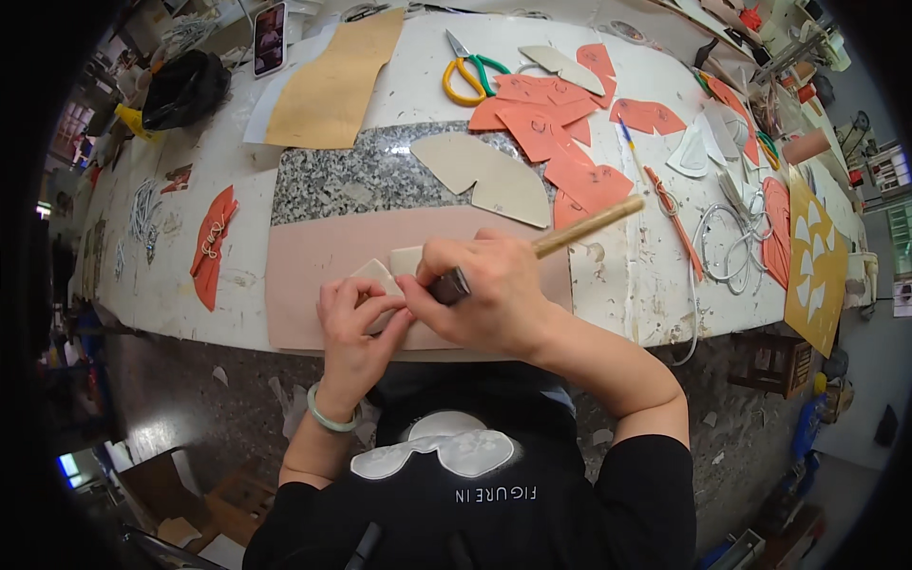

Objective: The person uses a hammer and a small metal tool to punch holes into small beige paper cutouts placed on a pink board. They then handle red paper cutouts, attaching a white elastic band to one of them. The workspace contains scissors, a phone, and various other paper pieces.

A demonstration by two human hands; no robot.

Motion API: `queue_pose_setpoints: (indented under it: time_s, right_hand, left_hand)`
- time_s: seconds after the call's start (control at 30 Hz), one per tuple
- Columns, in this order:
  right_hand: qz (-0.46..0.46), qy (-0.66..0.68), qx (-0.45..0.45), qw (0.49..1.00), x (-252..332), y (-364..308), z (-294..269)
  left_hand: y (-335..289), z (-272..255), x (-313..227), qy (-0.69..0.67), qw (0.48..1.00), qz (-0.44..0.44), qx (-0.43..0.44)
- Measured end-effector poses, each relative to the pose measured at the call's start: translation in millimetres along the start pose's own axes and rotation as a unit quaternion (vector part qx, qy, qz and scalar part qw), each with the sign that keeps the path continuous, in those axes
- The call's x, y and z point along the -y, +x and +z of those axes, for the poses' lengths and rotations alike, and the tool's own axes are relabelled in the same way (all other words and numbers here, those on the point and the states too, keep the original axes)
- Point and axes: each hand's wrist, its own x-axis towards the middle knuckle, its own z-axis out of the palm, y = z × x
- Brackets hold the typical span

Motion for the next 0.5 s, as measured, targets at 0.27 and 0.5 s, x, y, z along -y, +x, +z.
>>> queue_pose_setpoints:
  time_s: [0.27,0.5]
  right_hand:
    - [-0.038,-0.006,-0.013,0.999,4.6,2.7,14.4]
    - [-0.05,-0.01,0.019,0.999,9.4,3.2,19.4]
  left_hand:
    - [-10.2,-6.7,7.1,-0.015,1.0,-0.016,-0.007]
    - [-16.3,-13.7,7.1,-0.002,0.999,-0.047,0.004]
